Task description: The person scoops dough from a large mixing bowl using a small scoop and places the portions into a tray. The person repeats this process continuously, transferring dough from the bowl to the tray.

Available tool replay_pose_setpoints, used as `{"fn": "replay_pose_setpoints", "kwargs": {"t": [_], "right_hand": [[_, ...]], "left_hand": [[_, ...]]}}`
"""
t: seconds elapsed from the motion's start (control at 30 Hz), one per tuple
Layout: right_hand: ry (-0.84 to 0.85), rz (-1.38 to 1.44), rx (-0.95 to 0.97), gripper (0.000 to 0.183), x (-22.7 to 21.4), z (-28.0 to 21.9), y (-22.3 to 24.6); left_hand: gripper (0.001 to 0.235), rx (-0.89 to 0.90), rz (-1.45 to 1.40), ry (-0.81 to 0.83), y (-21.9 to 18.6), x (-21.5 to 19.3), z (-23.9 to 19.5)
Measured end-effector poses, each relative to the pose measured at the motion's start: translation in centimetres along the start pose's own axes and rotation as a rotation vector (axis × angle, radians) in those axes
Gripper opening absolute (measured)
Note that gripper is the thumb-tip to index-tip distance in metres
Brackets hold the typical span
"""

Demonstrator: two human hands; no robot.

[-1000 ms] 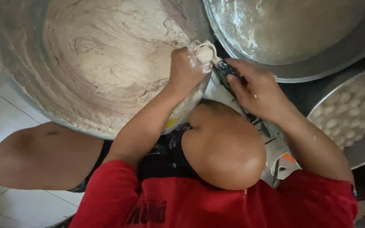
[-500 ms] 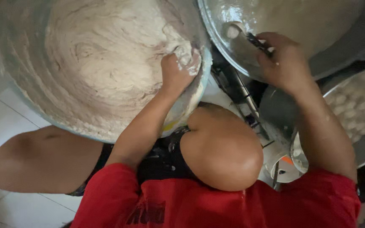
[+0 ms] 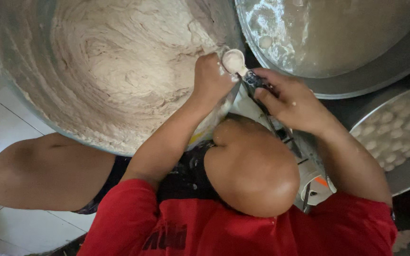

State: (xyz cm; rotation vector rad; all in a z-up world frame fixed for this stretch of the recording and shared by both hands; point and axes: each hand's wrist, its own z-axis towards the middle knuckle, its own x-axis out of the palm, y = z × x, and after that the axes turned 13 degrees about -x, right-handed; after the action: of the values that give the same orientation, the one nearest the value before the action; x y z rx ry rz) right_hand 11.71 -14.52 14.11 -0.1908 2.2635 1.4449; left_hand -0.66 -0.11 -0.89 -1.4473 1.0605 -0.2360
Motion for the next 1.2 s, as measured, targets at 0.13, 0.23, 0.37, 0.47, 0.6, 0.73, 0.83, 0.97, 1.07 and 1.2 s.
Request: {"fn": "replay_pose_setpoints", "kwargs": {"t": [0.13,0.23,0.37,0.47,0.6,0.73,0.83,0.97,1.07,1.2], "right_hand": [[0.026,0.168,0.163,0.049,-1.5,0.7,-1.8],[-0.201,0.1,0.091,0.051,-2.4,0.8,-4.0],[-0.287,-0.327,-0.322,0.042,-4.1,1.7,-6.6],[-0.303,-0.344,-0.204,0.034,-4.6,1.8,-6.9],[-0.261,-0.227,-0.074,0.033,-3.6,0.0,-4.5],[-0.095,-0.143,-0.09,0.04,-0.5,-0.9,-1.4],[-0.101,-0.201,-0.247,0.043,0.8,-0.5,0.0],[0.054,-0.023,-0.015,0.04,0.2,0.1,-0.3],[0.091,0.136,0.19,0.047,-0.5,-0.1,-2.0],[-0.097,0.067,0.128,0.057,-3.3,-1.5,-6.2]], "left_hand": [[0.027,-0.04,0.141,-0.063,0.3,-0.6,0.5],[0.034,-0.204,0.203,-0.122,0.9,-0.9,-0.1],[0.025,-0.122,0.041,-0.085,2.0,-0.5,-0.6],[0.019,-0.009,-0.069,-0.107,2.5,-0.2,-0.9],[0.02,-0.063,-0.21,-0.094,1.3,-0.3,-1.3],[0.019,-0.026,-0.257,-0.043,-0.6,-0.9,-1.1],[0.012,0.136,-0.096,-0.008,0.1,-0.7,-1.4],[0.017,-0.049,-0.095,0.117,3.0,1.6,-1.8],[0.021,-0.065,0.355,0.094,5.7,0.3,1.0],[0.051,-0.106,0.775,0.076,11.4,-12.4,8.5]]}}
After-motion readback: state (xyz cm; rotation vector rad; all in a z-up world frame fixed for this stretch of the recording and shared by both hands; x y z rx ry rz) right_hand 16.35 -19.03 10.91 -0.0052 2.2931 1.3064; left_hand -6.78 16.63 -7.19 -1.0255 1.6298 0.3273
